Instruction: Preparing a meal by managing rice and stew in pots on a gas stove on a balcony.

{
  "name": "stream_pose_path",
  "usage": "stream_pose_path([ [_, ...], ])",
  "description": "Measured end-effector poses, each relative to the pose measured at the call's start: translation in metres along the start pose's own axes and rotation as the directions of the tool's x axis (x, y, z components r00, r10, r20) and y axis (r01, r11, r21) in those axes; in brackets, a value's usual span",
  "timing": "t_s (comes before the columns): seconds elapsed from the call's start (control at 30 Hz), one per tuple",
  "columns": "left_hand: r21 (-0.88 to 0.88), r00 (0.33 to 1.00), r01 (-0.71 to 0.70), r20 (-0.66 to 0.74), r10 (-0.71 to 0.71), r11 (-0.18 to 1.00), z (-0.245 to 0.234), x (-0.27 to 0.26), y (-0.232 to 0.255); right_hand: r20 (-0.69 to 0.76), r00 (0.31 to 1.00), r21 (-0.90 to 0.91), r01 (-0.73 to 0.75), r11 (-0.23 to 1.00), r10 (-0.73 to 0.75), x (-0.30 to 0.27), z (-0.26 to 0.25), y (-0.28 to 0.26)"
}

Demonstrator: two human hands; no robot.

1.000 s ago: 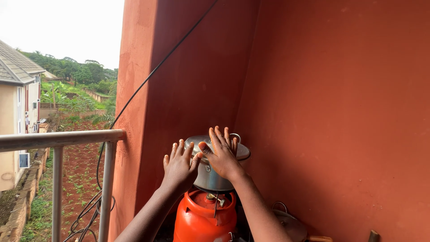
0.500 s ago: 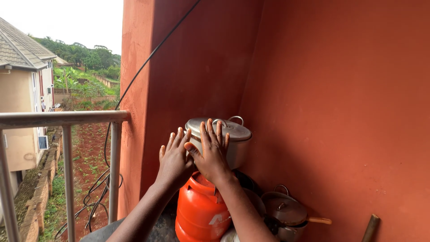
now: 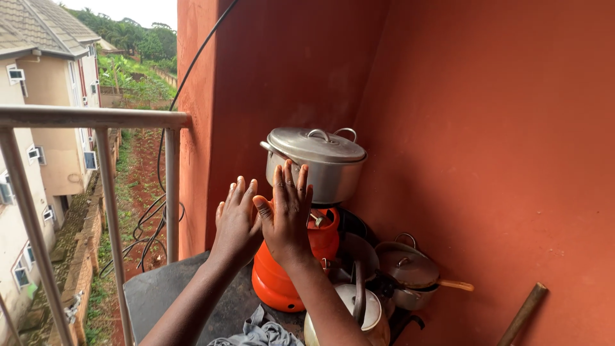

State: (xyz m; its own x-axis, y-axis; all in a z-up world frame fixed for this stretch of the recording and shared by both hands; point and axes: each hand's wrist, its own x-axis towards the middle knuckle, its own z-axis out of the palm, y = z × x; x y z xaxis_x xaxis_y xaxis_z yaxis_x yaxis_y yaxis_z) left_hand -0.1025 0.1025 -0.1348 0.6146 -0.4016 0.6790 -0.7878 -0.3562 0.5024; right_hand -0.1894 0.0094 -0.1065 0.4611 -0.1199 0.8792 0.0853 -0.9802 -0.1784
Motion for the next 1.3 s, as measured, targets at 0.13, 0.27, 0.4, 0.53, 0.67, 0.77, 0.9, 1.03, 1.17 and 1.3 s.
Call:
stream_pose_path([
  [0.13,-0.019,0.999,0.012,-0.038,-0.013,1.000,0.008,-0.028,-0.007,-0.031,0.999,0.057,-0.010,0.998,0.012,-0.021,-0.002,-0.014],
  [0.27,-0.042,0.991,0.054,-0.118,-0.058,0.998,0.016,-0.057,-0.010,-0.050,0.998,0.206,-0.038,0.978,0.049,-0.044,-0.003,-0.023],
  [0.4,-0.157,0.972,0.091,-0.202,-0.122,0.983,0.027,-0.082,-0.011,-0.074,0.981,0.378,-0.137,0.916,0.177,-0.069,0.014,-0.022],
  [0.53,-0.219,0.959,0.123,-0.223,-0.172,0.968,0.018,-0.093,0.021,-0.046,0.968,0.424,-0.206,0.882,0.248,-0.075,-0.003,-0.031],
  [0.67,-0.356,0.932,0.184,-0.233,-0.278,0.916,0.028,-0.095,0.041,-0.037,0.929,0.525,-0.296,0.798,0.369,-0.076,-0.016,-0.028],
  [0.77,-0.427,0.912,0.220,-0.230,-0.341,0.877,0.030,-0.096,0.056,-0.037,0.901,0.559,-0.340,0.757,0.432,-0.080,-0.019,-0.019],
  [0.9,-0.525,0.899,0.226,-0.211,-0.383,0.821,0.027,-0.094,0.081,-0.018,0.857,0.582,-0.410,0.702,0.515,-0.084,-0.026,-0.010],
  [1.03,-0.559,0.905,0.222,-0.186,-0.382,0.799,0.035,-0.093,0.088,0.001,0.817,0.576,-0.472,0.668,0.576,-0.086,-0.030,-0.003],
  [1.17,-0.616,0.895,0.318,-0.057,-0.443,0.721,0.037,-0.094,0.095,-0.001,0.795,0.574,-0.497,0.651,0.607,-0.089,-0.038,-0.002],
  [1.3,-0.695,0.913,0.296,0.004,-0.408,0.655,0.044,-0.101,0.099,-0.001,0.785,0.531,-0.525,0.665,0.620,-0.094,-0.048,-0.001],
])
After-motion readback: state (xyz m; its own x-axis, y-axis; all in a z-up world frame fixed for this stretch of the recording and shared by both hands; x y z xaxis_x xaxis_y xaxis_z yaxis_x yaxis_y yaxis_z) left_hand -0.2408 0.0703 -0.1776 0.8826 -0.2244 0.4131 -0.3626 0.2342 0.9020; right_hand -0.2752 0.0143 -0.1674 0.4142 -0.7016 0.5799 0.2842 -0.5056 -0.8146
